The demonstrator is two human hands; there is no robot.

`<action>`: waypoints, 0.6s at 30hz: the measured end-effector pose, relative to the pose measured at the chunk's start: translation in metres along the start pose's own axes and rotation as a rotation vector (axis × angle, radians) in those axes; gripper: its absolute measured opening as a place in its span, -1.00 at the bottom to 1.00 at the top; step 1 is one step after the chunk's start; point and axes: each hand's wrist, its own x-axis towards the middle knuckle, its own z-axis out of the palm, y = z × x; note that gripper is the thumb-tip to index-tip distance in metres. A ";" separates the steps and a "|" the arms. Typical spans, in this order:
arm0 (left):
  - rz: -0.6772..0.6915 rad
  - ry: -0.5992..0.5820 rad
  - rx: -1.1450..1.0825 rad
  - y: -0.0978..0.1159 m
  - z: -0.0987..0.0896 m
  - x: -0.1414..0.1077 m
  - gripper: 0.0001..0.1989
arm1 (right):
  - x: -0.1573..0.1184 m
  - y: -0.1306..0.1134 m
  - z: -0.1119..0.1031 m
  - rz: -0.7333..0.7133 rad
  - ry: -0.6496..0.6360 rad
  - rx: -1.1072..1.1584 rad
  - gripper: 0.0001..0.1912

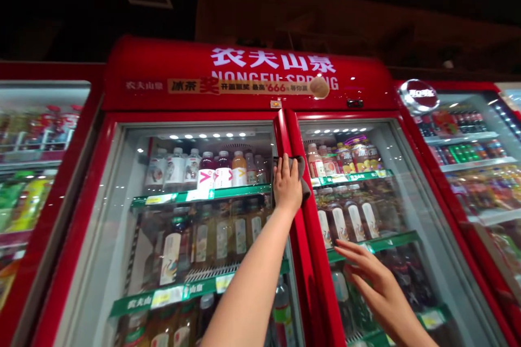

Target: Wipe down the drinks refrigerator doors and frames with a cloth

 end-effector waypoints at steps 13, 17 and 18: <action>0.052 -0.039 0.017 -0.009 0.007 0.040 -0.33 | 0.018 -0.035 0.013 -0.122 0.124 -0.060 -0.64; 0.031 -0.006 -0.008 -0.011 -0.006 0.106 -0.34 | 0.004 -0.030 0.011 -0.175 0.100 -0.149 -0.69; 0.029 0.001 -0.017 -0.013 -0.007 0.116 -0.35 | 0.002 -0.029 0.010 -0.190 0.083 -0.160 -0.70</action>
